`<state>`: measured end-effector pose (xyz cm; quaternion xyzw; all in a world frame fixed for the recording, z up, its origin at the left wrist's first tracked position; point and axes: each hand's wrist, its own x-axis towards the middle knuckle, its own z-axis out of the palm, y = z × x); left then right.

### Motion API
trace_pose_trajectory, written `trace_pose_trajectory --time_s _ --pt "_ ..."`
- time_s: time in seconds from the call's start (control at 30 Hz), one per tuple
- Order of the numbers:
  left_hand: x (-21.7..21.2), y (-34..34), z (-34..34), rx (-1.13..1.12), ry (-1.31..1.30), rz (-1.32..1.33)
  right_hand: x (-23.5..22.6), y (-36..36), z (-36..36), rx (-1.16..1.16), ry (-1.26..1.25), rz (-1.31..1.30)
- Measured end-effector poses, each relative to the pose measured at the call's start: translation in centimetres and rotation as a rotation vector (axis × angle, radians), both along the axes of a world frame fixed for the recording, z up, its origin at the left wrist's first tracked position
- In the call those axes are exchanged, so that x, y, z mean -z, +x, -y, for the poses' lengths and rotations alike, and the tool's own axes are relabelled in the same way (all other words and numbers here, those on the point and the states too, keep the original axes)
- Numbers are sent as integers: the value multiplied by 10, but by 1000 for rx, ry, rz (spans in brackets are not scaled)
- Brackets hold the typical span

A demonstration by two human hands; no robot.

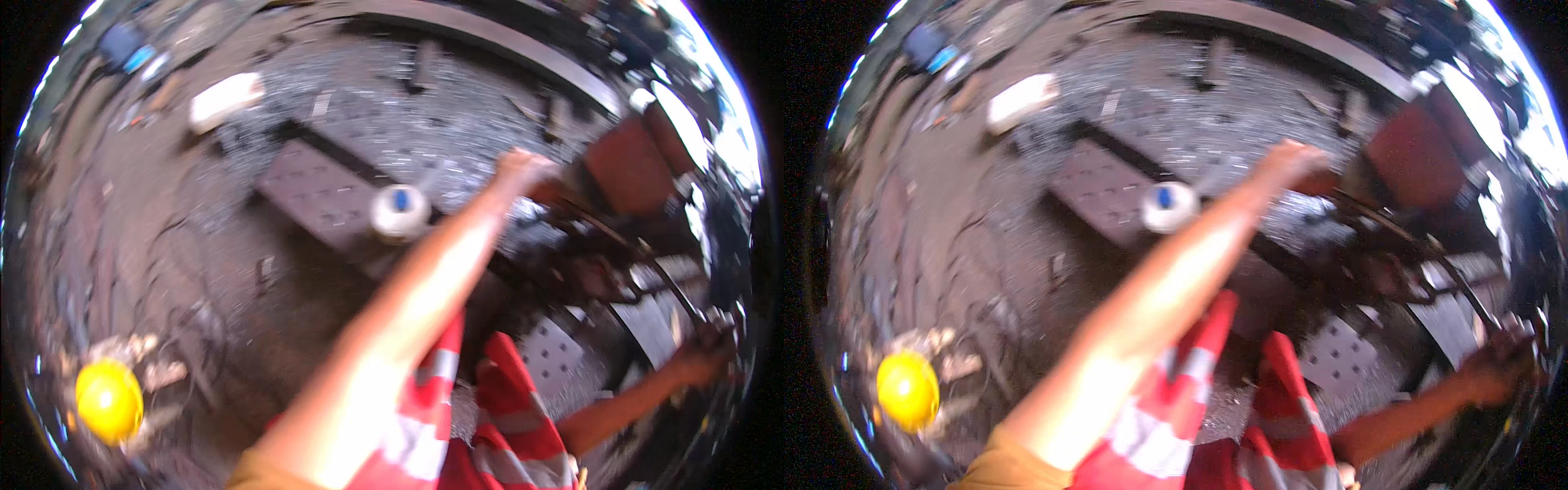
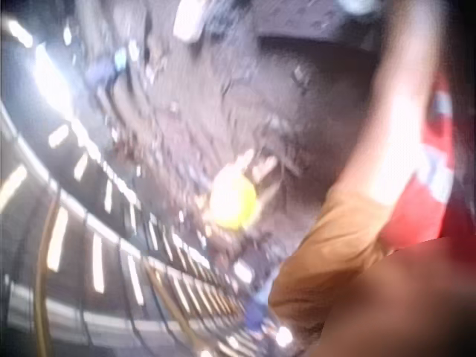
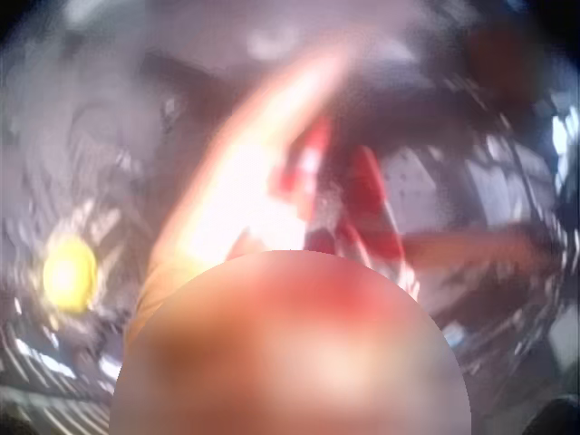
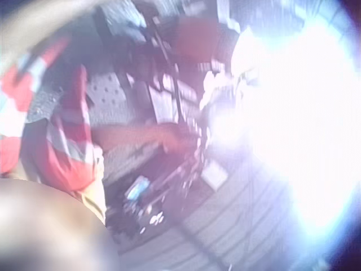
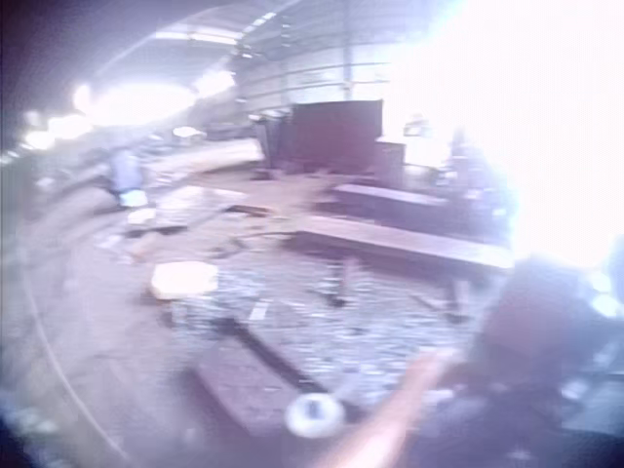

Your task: The person operates a drill press on a perforated metal plate, repeatedly positioning the drill, lowering the handle to drill holes, and applying liquid from a plastic bottle to the work area. The person adjusts the plate and clears metal shavings between cycles.

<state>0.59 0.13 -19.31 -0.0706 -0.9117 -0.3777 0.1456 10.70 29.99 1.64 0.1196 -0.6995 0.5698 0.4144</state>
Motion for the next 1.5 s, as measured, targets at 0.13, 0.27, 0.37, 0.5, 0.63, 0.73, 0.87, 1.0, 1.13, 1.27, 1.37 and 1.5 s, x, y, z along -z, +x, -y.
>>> trace_pose_trajectory --time_s 0.13,0.27,0.37,0.5,0.63,0.73,0.87,1.0,1.13,1.27,1.37,1.5 --pt "-65 16 7 104 -243 416 -18 8 -31 -7 -107 -74" --pt "-88 20 -16 127 -292 577 -14 16 -59 -267 -88 -95" --pt "-87 22 -10 121 -306 585 -12 17 -45 -108 -66 -87" --pt "-84 22 -3 122 -291 590 -10 15 -33 67 8 -93" --pt "-82 18 -2 129 -289 587 -8 16 -27 468 402 -158" --pt "-82 21 -1 121 -298 524 -13 14 -34 109 128 -136" --pt "-84 19 -4 130 -288 556 -13 12 -48 29 188 -116" --pt "-78 21 -4 124 -290 532 -22 13 -37 -42 14 -26" --pt "-79 20 -3 133 -298 544 -23 11 -41 51 85 -45" --pt "-77 24 -3 123 -235 496 -17 15 -46 548 637 -160" --pt "-74 24 -2 122 -235 506 -19 15 -39 657 762 -215" --pt "-75 18 -2 153 -286 541 -20 15 -41 569 720 -209"
